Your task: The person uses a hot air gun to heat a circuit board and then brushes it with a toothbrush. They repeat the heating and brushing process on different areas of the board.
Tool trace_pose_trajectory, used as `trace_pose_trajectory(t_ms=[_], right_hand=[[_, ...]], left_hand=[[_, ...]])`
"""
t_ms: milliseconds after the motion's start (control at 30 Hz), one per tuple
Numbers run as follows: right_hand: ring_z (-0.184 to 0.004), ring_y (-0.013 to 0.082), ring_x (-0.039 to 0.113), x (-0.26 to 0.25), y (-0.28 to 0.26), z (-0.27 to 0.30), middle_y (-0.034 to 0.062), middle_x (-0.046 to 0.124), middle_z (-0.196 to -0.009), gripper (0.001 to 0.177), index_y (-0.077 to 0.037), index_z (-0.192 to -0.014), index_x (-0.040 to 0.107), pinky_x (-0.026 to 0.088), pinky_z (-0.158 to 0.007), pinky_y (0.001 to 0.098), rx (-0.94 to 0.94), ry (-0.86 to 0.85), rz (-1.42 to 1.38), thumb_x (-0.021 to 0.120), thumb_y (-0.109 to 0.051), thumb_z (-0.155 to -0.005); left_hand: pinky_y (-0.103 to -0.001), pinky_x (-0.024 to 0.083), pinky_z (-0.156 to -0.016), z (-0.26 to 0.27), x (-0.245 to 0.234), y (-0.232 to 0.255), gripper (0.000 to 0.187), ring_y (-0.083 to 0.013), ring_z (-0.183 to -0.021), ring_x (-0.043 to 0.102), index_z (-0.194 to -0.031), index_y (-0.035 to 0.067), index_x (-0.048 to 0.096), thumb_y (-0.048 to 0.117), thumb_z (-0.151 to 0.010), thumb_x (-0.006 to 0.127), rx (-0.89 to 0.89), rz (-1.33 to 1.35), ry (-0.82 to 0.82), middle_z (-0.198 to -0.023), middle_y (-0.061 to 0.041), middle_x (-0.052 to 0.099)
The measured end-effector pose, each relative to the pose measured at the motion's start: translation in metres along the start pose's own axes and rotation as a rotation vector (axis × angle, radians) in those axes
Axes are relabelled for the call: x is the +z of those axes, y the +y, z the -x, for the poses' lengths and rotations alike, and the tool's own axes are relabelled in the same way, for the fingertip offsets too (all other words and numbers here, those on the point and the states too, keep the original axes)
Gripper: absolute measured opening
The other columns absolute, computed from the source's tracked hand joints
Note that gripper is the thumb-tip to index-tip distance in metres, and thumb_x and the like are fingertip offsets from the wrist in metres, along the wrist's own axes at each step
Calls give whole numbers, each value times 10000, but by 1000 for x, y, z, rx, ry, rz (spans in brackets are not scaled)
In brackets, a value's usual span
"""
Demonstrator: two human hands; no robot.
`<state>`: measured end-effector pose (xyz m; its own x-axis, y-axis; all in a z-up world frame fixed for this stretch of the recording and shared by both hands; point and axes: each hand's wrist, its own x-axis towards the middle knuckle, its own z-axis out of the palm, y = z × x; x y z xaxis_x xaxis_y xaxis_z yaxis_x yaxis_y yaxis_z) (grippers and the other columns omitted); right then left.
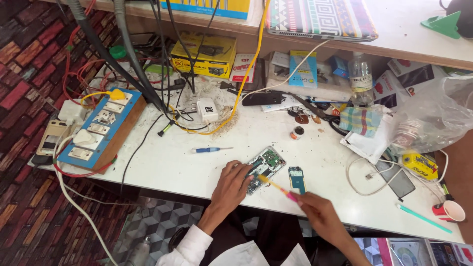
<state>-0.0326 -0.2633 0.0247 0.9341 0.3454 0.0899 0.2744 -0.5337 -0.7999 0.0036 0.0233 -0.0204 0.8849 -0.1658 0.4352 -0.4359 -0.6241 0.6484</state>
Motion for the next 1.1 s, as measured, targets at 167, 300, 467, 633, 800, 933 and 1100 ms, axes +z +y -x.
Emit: trace_pose_trajectory(t_ms=[167, 300, 467, 633, 800, 933, 1100], right_hand=[[-591, 111, 410, -25, 14, -3, 69, 548, -726, 315, -35, -1271, 715, 357, -516, 294, 245, 158, -43, 594, -54, -980], [-602, 85, 465, -41, 17, -2, 32, 594, -785, 408, -37, -1312, 676, 407, -527, 259, 177, 195, -70, 557, -39, -922], [-588, 106, 440, -45, 15, -3, 54, 598, -783, 401, -44, -1316, 689, 384, -520, 281, 217, 205, -45, 569, -28, -934], [-598, 104, 439, -48, 12, -3, 54, 576, -766, 376, -53, -1322, 689, 394, -531, 275, 205, 218, -47, 581, -55, -961], [-592, 111, 424, -48, 9, -4, 37, 583, -762, 353, -49, -1306, 689, 384, -528, 281, 220, 243, -58, 594, -82, -967], [-614, 105, 417, -49, 7, -3, 50, 556, -751, 364, -55, -1323, 691, 383, -537, 280, 205, 235, -49, 595, -83, -973], [-601, 113, 426, -49, 7, -3, 34, 577, -789, 416, -58, -1321, 685, 370, -526, 290, 217, 230, -84, 567, -21, -923]], left_hand=[[-448, 440, -962, 0, -3, 5, 386, -332, -1167, 510, -1194, -18, 694, 228, -899, 736, 18, -18, 33, -1196, -147, 661], [-426, 433, -843, -1, -7, 10, 344, -287, -1073, 515, -1088, -8, 713, 227, -846, 782, 46, -86, 10, -1113, -132, 643], [-418, 423, -814, 1, -10, 19, 363, -278, -1017, 512, -1082, -32, 707, 187, -809, 804, 61, -175, -129, -1055, -119, 651], [-420, 432, -804, 1, -10, 25, 408, -290, -973, 524, -1132, -36, 695, 135, -781, 813, 70, -193, -109, -1032, -137, 675], [-419, 448, -824, -1, -10, 30, 499, -303, -953, 526, -1199, -41, 655, 85, -748, 828, -21, -138, -120, -1014, -170, 672], [-447, 468, -846, -2, -6, 28, 527, -339, -952, 568, -1229, -44, 645, -39, -717, 770, 8, -40, -55, -1035, -203, 666], [-465, 511, -1017, -3, 16, 24, 404, -300, -937, 639, -1161, -12, 713, -137, -783, 645, 96, -105, 69, -1000, -152, 674]])
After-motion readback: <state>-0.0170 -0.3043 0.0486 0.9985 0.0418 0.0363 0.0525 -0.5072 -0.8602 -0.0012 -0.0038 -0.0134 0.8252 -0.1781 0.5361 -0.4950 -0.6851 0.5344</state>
